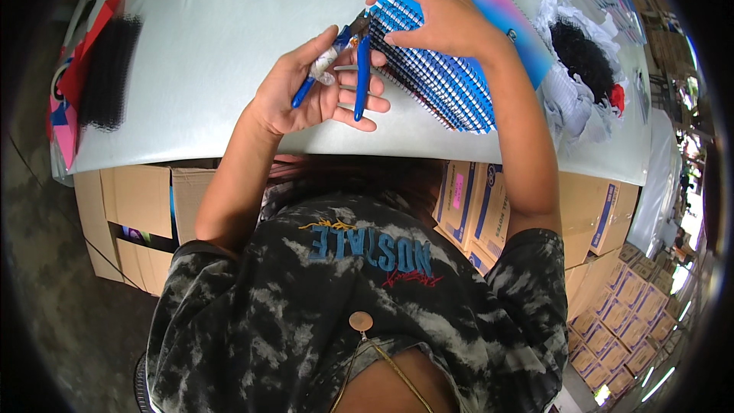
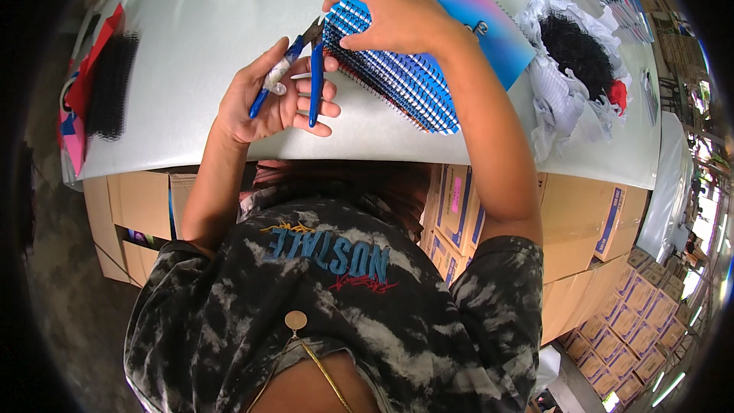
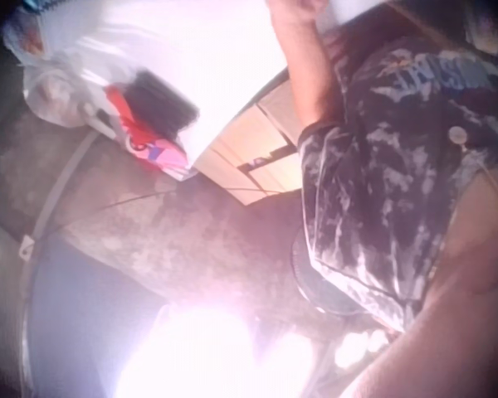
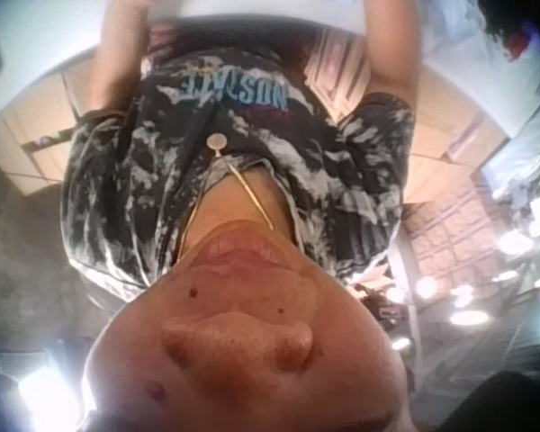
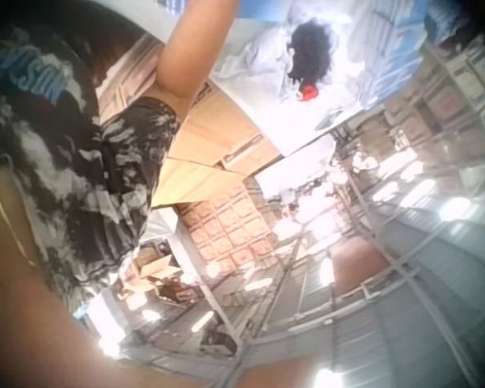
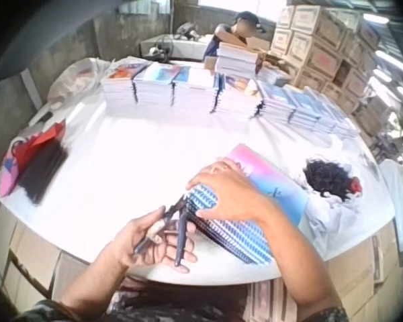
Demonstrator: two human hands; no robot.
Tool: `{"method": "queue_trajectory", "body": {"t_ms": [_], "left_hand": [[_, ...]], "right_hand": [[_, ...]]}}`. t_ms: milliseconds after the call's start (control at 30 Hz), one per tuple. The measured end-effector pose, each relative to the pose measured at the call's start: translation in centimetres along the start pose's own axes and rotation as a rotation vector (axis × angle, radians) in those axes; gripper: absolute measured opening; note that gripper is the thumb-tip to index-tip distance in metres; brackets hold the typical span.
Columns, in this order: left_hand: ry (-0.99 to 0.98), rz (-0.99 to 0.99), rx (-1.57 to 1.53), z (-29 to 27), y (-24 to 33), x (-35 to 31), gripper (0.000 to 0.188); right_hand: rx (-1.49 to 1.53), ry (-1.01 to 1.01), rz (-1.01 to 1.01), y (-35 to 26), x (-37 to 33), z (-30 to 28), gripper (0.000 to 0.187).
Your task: The person uses pliers to trim the spiral binding of stacked notebooks, then stacks the finished notebooks on the table. The person also retrieves a stack of notebooks from a cardboard box and places them on the table.
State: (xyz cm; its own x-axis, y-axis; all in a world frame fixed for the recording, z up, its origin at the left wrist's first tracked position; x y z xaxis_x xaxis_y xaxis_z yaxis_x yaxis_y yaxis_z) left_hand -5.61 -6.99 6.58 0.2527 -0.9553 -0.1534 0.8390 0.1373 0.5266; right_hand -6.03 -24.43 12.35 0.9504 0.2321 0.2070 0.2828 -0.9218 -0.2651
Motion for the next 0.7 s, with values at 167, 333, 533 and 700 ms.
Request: {"method": "queue_trajectory", "body": {"t_ms": [167, 333, 533, 700], "left_hand": [[-0.167, -0.002, -0.139, -2.3, -0.1, 0.1, 0.058], [0.178, 0.02, 0.136, 1.1, 0.1, -0.3, 0.057], [0.126, 0.075, 0.456, -2.1, -0.6, 0.4, 0.056], [0.48, 0.076, 1.268, -1.7, -0.5, 0.2, 0.055]], "right_hand": [[0.007, -0.097, 0.027, -0.2, 0.4, -0.1, 0.045], [0.1, -0.174, 0.107, -0.1, 0.5, -0.2, 0.046], [0.135, -0.181, 0.115, -0.5, 0.7, -0.7, 0.044], [0.127, -0.177, 0.111, -0.5, 0.6, -0.7, 0.044]]}}
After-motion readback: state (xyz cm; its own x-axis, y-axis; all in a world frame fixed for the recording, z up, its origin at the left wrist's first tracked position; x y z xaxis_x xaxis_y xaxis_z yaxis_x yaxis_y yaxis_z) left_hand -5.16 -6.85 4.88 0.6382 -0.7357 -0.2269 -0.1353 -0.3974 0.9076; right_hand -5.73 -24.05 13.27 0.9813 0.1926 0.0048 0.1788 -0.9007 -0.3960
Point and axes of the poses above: each hand's wrist, its own x-axis towards the middle knuckle, its own z-axis out of the palm, y = z × x, the point moved 4 cm from there along x, towards the middle knuckle, and after that the axes turned 7 degrees about z, right-handed, at the moved point
